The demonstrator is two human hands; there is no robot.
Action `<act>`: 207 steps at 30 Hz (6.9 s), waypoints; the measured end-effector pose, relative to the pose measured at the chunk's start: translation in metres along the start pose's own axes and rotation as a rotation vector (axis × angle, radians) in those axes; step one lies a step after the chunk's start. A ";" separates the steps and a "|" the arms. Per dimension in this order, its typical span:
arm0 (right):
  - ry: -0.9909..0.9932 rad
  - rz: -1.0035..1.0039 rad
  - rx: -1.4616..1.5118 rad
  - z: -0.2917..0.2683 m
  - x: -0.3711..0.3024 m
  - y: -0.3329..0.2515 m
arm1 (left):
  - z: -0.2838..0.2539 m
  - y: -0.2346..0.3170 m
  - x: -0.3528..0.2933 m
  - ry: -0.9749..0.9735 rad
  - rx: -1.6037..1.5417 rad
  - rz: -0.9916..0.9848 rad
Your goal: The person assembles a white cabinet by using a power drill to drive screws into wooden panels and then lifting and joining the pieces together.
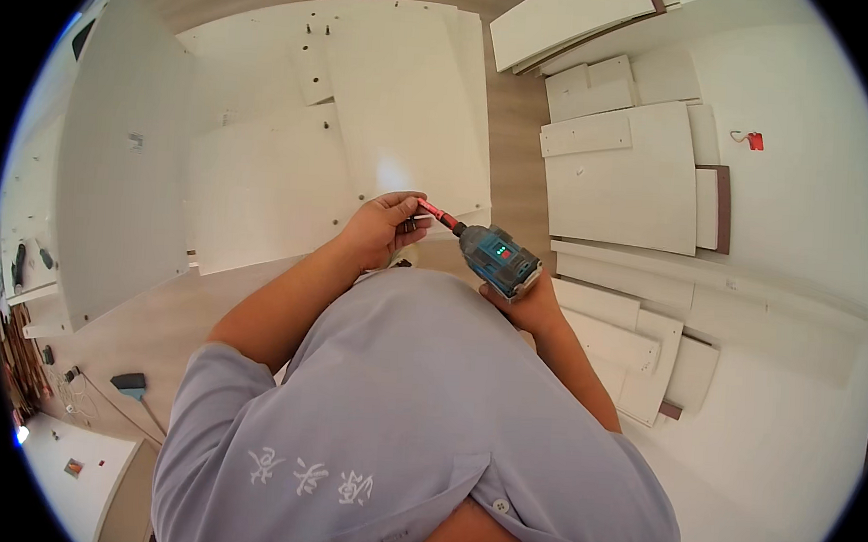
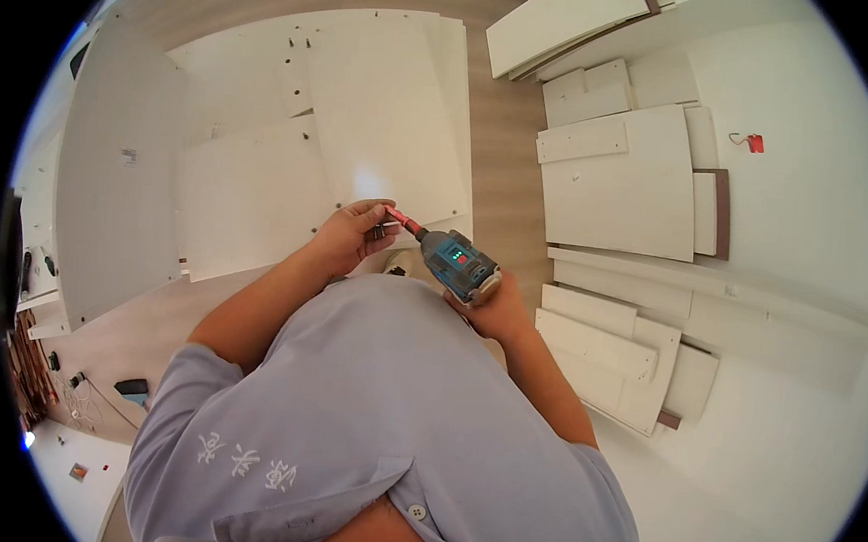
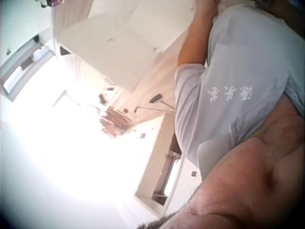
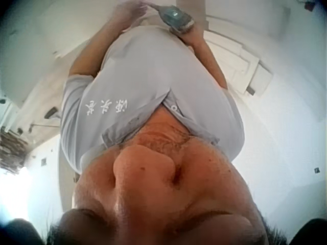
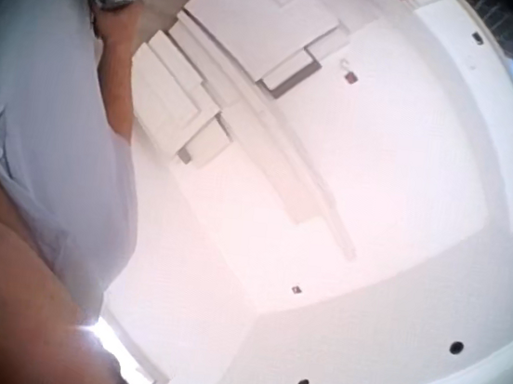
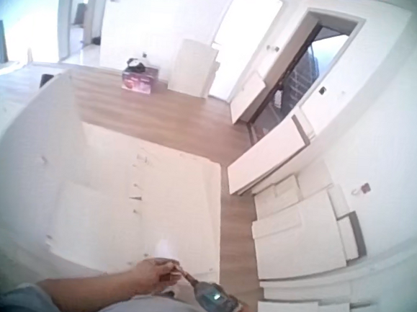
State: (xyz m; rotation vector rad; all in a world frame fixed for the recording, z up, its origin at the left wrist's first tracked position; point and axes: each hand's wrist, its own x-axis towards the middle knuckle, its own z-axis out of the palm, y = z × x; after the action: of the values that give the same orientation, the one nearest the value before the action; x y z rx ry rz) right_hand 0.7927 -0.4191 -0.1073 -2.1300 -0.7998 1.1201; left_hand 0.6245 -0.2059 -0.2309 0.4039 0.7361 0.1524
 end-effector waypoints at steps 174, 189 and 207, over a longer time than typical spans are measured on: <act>0.090 0.209 0.124 -0.040 0.360 -0.190 | -0.083 0.117 0.068 -0.126 2.125 0.581; 0.022 0.164 -0.073 -0.051 0.375 -0.214 | -0.083 0.117 0.070 -0.134 2.116 0.542; -0.050 0.243 -0.147 -0.049 0.406 -0.230 | -0.086 0.113 0.070 -0.135 2.100 0.595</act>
State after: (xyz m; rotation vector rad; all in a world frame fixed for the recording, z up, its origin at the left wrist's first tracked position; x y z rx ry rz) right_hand 0.9695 0.0158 -0.1178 -2.3795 -0.6770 1.2764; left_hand 0.6185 -0.0575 -0.2859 2.6013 0.3534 -0.1667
